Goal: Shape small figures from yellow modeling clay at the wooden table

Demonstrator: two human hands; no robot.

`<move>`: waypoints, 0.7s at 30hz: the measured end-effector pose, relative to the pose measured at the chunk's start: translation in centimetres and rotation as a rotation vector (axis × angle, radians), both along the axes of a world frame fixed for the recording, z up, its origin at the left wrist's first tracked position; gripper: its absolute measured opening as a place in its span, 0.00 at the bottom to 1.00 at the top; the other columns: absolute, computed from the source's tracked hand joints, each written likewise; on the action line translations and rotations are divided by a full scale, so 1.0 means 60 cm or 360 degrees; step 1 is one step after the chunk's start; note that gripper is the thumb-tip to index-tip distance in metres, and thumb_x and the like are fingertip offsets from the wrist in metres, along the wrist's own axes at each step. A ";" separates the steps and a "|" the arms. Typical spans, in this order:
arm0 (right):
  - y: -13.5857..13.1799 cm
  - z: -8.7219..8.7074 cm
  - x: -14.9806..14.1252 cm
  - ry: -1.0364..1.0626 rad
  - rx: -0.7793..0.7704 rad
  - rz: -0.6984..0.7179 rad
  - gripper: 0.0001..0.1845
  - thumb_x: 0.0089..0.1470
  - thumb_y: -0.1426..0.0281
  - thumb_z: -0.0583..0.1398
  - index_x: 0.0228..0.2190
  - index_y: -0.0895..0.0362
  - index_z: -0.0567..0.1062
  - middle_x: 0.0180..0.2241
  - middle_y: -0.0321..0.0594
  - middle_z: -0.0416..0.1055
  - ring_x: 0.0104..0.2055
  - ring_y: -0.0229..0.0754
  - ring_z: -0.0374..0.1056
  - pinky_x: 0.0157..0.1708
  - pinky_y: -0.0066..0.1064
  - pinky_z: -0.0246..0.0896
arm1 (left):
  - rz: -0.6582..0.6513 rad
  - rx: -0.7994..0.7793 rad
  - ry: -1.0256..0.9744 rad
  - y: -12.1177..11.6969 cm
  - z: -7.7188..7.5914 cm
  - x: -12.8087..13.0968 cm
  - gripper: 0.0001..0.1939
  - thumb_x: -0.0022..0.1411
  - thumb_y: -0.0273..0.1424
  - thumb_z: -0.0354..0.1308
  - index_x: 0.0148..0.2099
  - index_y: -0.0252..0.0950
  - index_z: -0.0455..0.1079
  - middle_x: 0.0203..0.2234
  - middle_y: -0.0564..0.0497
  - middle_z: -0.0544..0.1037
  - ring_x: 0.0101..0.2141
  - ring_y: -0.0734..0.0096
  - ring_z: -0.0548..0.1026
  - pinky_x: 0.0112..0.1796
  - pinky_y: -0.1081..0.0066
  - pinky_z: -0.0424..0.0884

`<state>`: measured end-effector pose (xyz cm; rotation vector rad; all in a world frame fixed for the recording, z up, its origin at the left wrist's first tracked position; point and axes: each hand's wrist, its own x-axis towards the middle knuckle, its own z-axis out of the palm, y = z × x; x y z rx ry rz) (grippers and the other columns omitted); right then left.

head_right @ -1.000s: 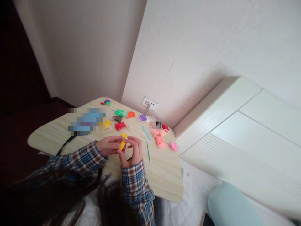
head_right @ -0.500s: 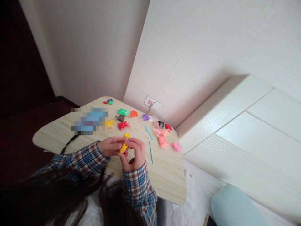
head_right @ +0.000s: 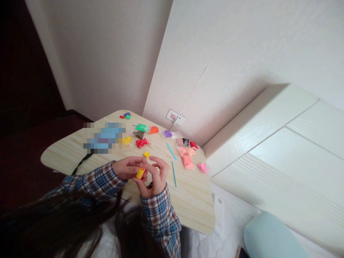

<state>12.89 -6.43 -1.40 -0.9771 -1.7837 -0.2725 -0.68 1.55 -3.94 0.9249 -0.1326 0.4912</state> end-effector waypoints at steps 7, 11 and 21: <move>-0.003 -0.006 0.002 -0.0091 0.0037 -0.0171 0.22 0.47 0.55 0.60 0.42 0.53 0.70 0.50 0.48 0.60 0.53 0.54 0.60 0.44 0.49 0.62 | -0.0081 -0.0017 0.0003 0.003 -0.005 -0.002 0.20 0.52 0.30 0.65 0.47 0.35 0.65 0.30 0.50 0.77 0.35 0.69 0.76 0.36 0.71 0.68; -0.006 -0.004 0.000 -0.0097 0.0025 -0.0215 0.21 0.48 0.54 0.60 0.40 0.53 0.70 0.52 0.47 0.58 0.54 0.54 0.58 0.45 0.49 0.60 | -0.0072 -0.0017 0.0030 0.000 -0.002 -0.003 0.21 0.52 0.30 0.65 0.48 0.35 0.64 0.29 0.49 0.77 0.34 0.68 0.76 0.34 0.72 0.67; -0.007 -0.001 0.003 -0.0138 0.0078 -0.0154 0.20 0.47 0.55 0.61 0.40 0.52 0.71 0.52 0.46 0.57 0.53 0.55 0.58 0.44 0.49 0.59 | -0.0143 -0.0098 0.0034 -0.002 0.007 -0.001 0.25 0.49 0.31 0.67 0.49 0.33 0.66 0.28 0.50 0.76 0.35 0.67 0.76 0.34 0.72 0.68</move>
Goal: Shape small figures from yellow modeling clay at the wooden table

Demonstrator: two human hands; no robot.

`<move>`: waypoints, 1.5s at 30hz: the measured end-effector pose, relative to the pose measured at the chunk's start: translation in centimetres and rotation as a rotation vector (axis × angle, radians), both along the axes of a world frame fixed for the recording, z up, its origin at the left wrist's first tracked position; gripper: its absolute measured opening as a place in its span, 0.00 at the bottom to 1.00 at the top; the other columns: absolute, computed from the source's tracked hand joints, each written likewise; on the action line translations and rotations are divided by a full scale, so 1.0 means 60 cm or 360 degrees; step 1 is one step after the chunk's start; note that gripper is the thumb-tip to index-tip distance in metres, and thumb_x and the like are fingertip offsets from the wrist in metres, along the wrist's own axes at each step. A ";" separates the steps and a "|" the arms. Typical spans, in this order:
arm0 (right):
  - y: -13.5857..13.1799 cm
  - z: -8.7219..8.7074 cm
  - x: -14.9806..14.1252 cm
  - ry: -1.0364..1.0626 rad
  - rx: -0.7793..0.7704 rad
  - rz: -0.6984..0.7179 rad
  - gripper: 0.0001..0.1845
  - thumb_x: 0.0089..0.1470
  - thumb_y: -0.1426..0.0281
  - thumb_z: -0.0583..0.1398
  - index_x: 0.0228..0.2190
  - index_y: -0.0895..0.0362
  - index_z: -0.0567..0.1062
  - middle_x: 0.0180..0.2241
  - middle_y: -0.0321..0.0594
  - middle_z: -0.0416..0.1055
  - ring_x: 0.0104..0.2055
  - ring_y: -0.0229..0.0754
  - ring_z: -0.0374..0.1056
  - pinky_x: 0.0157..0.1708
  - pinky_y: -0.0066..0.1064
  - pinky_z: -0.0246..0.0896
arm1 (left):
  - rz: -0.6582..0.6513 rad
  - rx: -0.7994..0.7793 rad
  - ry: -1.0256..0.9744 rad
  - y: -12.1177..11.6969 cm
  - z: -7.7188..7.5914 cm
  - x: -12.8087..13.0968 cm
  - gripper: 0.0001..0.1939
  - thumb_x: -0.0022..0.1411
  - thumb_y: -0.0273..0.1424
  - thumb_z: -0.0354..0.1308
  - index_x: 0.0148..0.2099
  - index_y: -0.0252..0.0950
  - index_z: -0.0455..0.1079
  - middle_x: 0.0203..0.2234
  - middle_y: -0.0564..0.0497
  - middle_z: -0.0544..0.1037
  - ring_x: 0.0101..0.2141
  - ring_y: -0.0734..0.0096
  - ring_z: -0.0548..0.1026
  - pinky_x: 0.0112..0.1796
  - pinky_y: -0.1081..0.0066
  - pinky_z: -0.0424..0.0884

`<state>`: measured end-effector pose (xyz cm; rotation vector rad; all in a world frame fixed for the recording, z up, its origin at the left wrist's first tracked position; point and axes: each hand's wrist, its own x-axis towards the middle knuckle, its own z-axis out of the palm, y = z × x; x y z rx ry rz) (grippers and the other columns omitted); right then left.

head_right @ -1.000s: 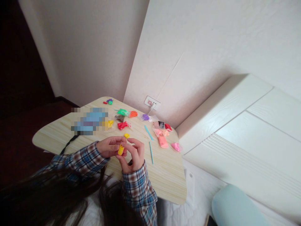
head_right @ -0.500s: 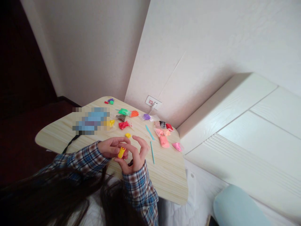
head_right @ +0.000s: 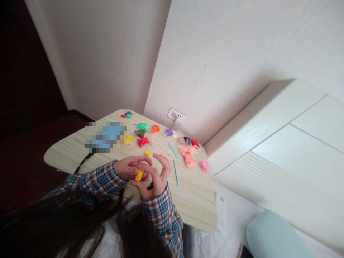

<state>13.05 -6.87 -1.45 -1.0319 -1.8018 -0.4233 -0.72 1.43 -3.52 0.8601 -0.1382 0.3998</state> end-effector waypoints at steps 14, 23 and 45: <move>-0.002 0.000 -0.002 0.0057 -0.0020 0.0021 0.24 0.46 0.52 0.60 0.40 0.54 0.68 0.50 0.48 0.61 0.52 0.54 0.60 0.44 0.49 0.61 | 0.0013 0.0023 -0.0050 -0.001 -0.008 0.004 0.25 0.49 0.31 0.67 0.49 0.34 0.66 0.29 0.50 0.76 0.34 0.67 0.76 0.33 0.71 0.67; -0.003 0.000 -0.001 0.0042 -0.0015 0.0023 0.22 0.46 0.54 0.61 0.39 0.53 0.69 0.50 0.47 0.61 0.52 0.54 0.60 0.43 0.48 0.61 | 0.0047 0.0015 -0.0013 -0.002 -0.005 0.002 0.24 0.49 0.32 0.67 0.48 0.33 0.66 0.29 0.50 0.77 0.34 0.69 0.76 0.36 0.70 0.68; -0.004 0.007 -0.003 0.0073 -0.0037 0.0053 0.20 0.46 0.59 0.62 0.40 0.54 0.68 0.47 0.46 0.63 0.50 0.51 0.61 0.43 0.46 0.61 | -0.0042 0.0071 -0.0063 -0.006 -0.003 0.012 0.28 0.45 0.30 0.69 0.48 0.34 0.64 0.26 0.51 0.77 0.30 0.69 0.76 0.35 0.69 0.68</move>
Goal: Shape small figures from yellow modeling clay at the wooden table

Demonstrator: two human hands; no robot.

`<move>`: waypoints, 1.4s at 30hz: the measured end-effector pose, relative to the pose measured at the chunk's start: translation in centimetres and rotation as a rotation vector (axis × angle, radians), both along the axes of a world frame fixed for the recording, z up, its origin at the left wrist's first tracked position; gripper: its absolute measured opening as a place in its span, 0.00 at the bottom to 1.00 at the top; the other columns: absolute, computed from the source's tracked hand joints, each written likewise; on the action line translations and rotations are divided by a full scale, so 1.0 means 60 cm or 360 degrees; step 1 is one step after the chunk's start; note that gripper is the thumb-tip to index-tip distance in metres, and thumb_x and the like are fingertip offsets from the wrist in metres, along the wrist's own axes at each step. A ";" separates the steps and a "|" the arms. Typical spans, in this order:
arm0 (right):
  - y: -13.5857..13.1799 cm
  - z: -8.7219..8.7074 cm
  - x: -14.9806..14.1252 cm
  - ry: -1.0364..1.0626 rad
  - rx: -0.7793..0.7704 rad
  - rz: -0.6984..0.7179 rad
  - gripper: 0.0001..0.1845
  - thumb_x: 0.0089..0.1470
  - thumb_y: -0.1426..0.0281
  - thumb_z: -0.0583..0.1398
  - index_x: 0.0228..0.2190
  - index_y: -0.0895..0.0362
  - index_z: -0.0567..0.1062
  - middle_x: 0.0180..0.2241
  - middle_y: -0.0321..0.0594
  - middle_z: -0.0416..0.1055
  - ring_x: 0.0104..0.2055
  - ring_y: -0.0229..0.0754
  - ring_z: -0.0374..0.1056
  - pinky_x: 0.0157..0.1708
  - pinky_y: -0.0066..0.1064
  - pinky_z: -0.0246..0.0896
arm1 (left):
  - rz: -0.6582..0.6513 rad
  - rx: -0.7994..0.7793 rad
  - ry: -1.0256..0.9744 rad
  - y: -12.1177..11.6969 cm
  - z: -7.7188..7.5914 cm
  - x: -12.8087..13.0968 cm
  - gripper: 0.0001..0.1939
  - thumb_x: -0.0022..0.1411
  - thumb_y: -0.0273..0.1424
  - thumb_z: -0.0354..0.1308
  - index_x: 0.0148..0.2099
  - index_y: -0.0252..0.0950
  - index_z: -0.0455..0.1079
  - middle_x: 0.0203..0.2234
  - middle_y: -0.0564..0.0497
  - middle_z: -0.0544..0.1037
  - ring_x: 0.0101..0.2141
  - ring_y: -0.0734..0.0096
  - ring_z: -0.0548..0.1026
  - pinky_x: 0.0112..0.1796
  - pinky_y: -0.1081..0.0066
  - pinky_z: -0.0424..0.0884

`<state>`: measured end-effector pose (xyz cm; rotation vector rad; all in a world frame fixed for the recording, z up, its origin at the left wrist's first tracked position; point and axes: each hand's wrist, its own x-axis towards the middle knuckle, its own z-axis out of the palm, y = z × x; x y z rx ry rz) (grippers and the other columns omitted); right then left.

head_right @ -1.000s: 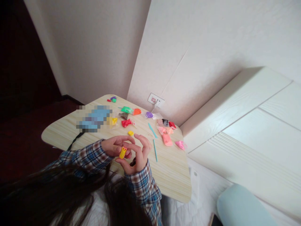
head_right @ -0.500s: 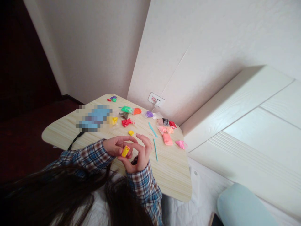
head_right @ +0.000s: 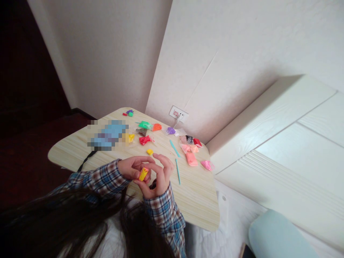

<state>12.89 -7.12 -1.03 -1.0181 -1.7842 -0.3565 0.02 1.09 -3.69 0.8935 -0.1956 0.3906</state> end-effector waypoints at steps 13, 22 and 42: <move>-0.001 0.000 -0.006 0.0128 -0.0020 -0.0027 0.20 0.48 0.62 0.60 0.43 0.54 0.67 0.47 0.46 0.63 0.51 0.52 0.60 0.46 0.50 0.60 | 0.0067 -0.0070 -0.0047 -0.006 0.006 0.003 0.23 0.50 0.29 0.67 0.48 0.35 0.66 0.27 0.49 0.78 0.33 0.67 0.77 0.35 0.70 0.69; 0.002 0.001 -0.006 0.0135 -0.0002 -0.0006 0.20 0.49 0.67 0.59 0.45 0.55 0.67 0.47 0.47 0.62 0.50 0.51 0.60 0.43 0.45 0.62 | 0.0108 -0.0096 -0.0009 -0.006 0.010 -0.003 0.24 0.51 0.30 0.66 0.50 0.34 0.65 0.30 0.48 0.77 0.35 0.68 0.76 0.36 0.71 0.69; 0.001 -0.002 -0.004 0.0207 -0.0020 0.0067 0.16 0.56 0.61 0.49 0.41 0.55 0.69 0.48 0.46 0.63 0.51 0.50 0.60 0.40 0.44 0.60 | 0.0196 -0.0086 0.0103 -0.004 0.002 -0.005 0.25 0.44 0.28 0.70 0.45 0.35 0.67 0.28 0.54 0.74 0.30 0.77 0.73 0.34 0.74 0.66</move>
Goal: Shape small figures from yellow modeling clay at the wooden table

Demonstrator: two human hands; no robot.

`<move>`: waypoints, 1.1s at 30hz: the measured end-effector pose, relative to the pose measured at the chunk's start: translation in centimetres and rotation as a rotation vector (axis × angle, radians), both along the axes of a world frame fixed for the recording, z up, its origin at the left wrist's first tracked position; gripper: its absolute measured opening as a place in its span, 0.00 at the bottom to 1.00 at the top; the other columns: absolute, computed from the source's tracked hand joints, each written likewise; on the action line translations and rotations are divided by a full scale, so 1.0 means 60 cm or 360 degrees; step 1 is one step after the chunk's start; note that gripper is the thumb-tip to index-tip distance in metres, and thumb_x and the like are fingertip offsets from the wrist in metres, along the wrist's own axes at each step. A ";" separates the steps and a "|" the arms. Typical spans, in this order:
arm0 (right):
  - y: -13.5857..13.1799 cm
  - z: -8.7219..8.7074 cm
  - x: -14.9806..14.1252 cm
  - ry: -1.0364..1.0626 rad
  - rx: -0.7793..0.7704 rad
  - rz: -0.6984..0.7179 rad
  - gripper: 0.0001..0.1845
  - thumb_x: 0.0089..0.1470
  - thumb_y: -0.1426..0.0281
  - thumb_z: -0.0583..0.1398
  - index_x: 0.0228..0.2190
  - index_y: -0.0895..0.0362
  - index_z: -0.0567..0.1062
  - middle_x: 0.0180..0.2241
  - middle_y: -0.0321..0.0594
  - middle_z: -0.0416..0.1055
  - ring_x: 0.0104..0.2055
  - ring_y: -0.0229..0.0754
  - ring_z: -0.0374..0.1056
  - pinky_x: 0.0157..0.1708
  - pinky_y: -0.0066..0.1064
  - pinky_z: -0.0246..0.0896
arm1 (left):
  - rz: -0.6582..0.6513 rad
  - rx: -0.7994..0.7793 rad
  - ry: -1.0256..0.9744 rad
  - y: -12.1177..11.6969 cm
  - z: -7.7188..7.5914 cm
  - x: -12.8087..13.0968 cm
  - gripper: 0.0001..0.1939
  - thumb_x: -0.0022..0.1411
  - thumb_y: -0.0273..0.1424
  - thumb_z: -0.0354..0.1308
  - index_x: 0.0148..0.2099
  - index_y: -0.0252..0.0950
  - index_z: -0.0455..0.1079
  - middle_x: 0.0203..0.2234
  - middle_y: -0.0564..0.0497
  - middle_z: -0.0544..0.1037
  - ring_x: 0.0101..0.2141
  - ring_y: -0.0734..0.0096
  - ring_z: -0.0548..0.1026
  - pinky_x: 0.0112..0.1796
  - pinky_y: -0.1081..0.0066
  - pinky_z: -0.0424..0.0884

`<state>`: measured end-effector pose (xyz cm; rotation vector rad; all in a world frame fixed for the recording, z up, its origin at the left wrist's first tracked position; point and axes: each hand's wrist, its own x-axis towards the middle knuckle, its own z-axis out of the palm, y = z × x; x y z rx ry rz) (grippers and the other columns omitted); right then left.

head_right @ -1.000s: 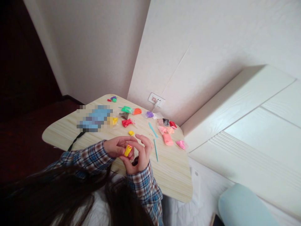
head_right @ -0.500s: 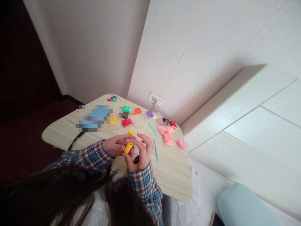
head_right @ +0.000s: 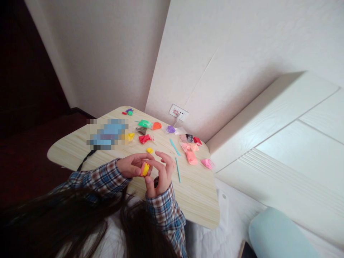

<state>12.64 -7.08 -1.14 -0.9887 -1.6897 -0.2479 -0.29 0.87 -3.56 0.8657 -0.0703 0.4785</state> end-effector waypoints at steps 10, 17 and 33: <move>0.004 -0.004 -0.002 0.0093 0.0006 0.0023 0.12 0.53 0.66 0.54 0.40 0.54 0.69 0.48 0.45 0.62 0.49 0.49 0.61 0.40 0.43 0.62 | 0.0040 -0.0024 0.0050 -0.001 0.004 0.001 0.24 0.42 0.26 0.71 0.43 0.34 0.68 0.26 0.55 0.75 0.29 0.78 0.73 0.31 0.79 0.66; 0.006 -0.005 0.000 0.0076 0.0044 0.0018 0.11 0.53 0.65 0.54 0.38 0.54 0.69 0.48 0.45 0.63 0.49 0.48 0.61 0.38 0.41 0.62 | 0.0047 0.0037 0.0115 -0.003 0.011 0.002 0.24 0.40 0.26 0.72 0.41 0.33 0.68 0.25 0.57 0.74 0.27 0.82 0.72 0.29 0.81 0.64; 0.001 -0.003 0.002 0.0071 0.0039 -0.0017 0.09 0.54 0.71 0.51 0.36 0.55 0.70 0.47 0.44 0.64 0.47 0.47 0.62 0.37 0.41 0.63 | 0.0081 0.0023 0.0113 -0.008 0.022 0.002 0.19 0.39 0.26 0.72 0.34 0.31 0.69 0.24 0.55 0.77 0.26 0.81 0.74 0.29 0.80 0.66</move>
